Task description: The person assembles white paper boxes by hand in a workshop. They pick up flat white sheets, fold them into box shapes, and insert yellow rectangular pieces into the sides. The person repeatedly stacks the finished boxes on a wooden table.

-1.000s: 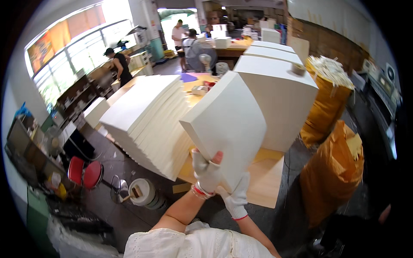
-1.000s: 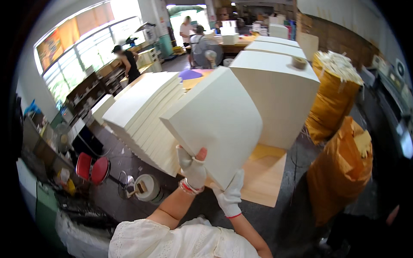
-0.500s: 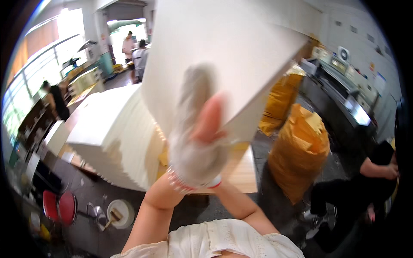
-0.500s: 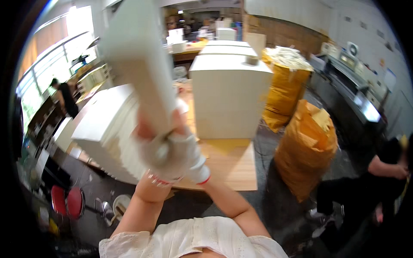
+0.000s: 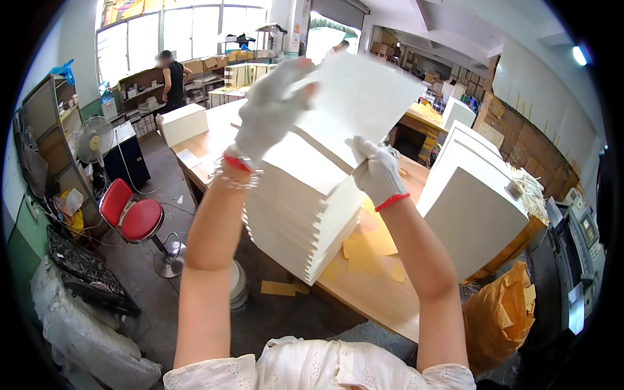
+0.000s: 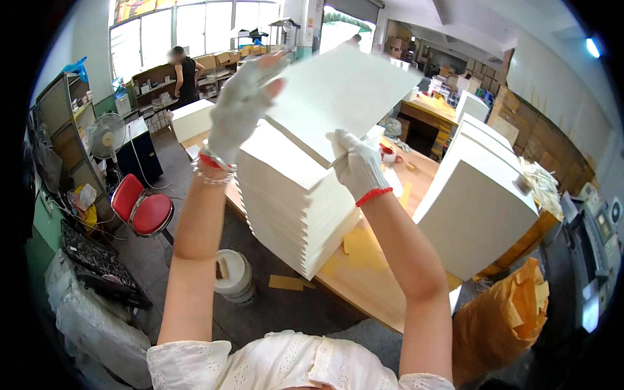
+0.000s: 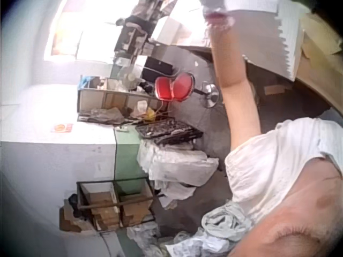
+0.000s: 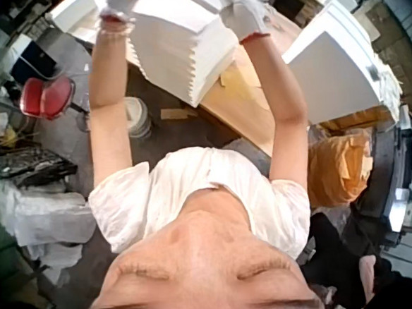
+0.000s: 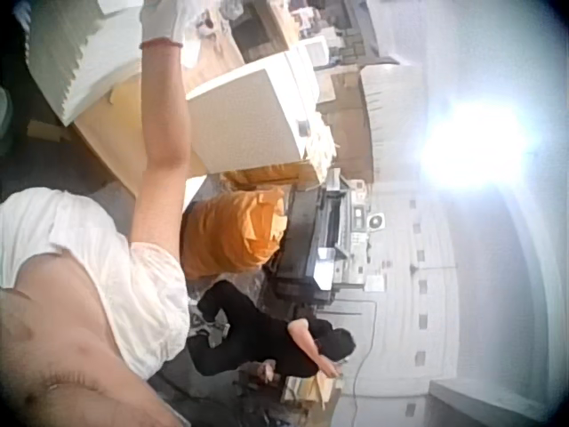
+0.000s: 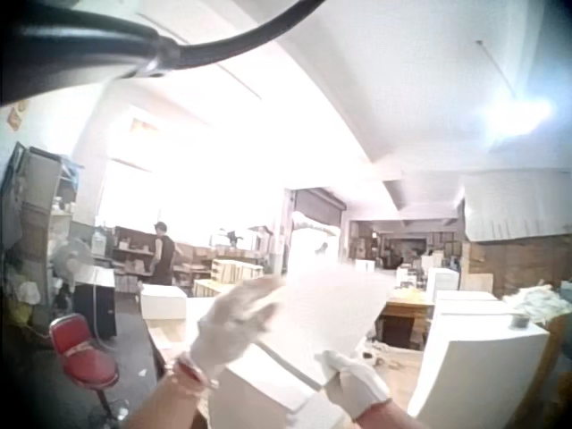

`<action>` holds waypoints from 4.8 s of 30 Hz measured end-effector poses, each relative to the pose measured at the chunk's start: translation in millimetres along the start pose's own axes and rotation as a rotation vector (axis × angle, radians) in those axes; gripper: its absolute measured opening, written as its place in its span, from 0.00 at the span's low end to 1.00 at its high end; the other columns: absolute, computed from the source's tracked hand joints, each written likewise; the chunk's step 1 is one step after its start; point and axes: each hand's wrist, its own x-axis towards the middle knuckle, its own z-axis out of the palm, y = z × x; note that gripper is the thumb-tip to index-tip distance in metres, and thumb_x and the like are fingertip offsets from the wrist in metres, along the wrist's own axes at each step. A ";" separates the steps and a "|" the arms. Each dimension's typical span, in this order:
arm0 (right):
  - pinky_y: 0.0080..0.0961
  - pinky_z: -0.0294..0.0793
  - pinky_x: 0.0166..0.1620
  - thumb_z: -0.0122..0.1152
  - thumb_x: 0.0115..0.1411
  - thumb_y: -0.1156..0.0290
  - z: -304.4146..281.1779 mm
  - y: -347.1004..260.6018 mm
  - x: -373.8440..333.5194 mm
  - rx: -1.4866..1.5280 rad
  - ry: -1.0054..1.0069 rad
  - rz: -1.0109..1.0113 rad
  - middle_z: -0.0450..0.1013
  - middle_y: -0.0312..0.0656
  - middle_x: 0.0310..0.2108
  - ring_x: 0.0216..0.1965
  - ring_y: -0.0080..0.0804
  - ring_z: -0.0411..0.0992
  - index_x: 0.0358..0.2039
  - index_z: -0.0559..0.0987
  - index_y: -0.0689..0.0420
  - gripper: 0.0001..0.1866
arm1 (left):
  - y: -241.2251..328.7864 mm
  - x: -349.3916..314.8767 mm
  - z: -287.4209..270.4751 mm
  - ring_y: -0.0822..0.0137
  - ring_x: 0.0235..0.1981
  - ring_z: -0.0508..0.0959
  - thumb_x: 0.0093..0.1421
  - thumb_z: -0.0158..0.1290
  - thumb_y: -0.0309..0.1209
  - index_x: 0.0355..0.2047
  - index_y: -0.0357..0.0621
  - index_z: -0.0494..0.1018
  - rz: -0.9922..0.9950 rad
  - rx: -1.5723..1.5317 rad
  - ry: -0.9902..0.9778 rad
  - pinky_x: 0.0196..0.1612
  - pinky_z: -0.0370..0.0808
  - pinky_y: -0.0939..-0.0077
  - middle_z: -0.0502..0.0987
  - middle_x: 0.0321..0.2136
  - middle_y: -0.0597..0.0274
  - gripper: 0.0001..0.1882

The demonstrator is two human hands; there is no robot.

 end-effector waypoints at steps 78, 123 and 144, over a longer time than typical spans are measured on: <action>0.25 0.76 0.40 0.49 0.67 0.69 -113.9 91.3 -110.5 -0.876 -0.031 -0.585 0.66 0.47 0.56 0.36 0.29 0.75 0.61 0.63 0.58 0.22 | -212.6 -120.3 -118.5 0.58 0.62 0.64 0.65 0.52 0.40 0.67 0.41 0.51 -0.387 -0.294 0.085 0.63 0.63 0.70 0.58 0.65 0.55 0.36; 0.36 0.71 0.54 0.39 0.69 0.53 -174.5 325.6 60.1 -0.454 0.674 0.231 0.71 0.48 0.51 0.50 0.39 0.71 0.55 0.69 0.62 0.26 | -459.8 -396.2 -55.2 0.60 0.27 0.75 0.63 0.42 0.51 0.37 0.48 0.72 -1.693 -1.096 1.143 0.32 0.71 0.64 0.77 0.28 0.61 0.20; 0.35 0.66 0.58 0.36 0.70 0.50 -162.0 629.6 296.8 -0.533 0.287 0.242 0.67 0.44 0.57 0.56 0.39 0.65 0.61 0.64 0.60 0.30 | -687.7 -318.9 -216.1 0.68 0.26 0.79 0.66 0.44 0.37 0.34 0.48 0.74 -1.255 -1.115 0.879 0.33 0.79 0.75 0.79 0.31 0.67 0.11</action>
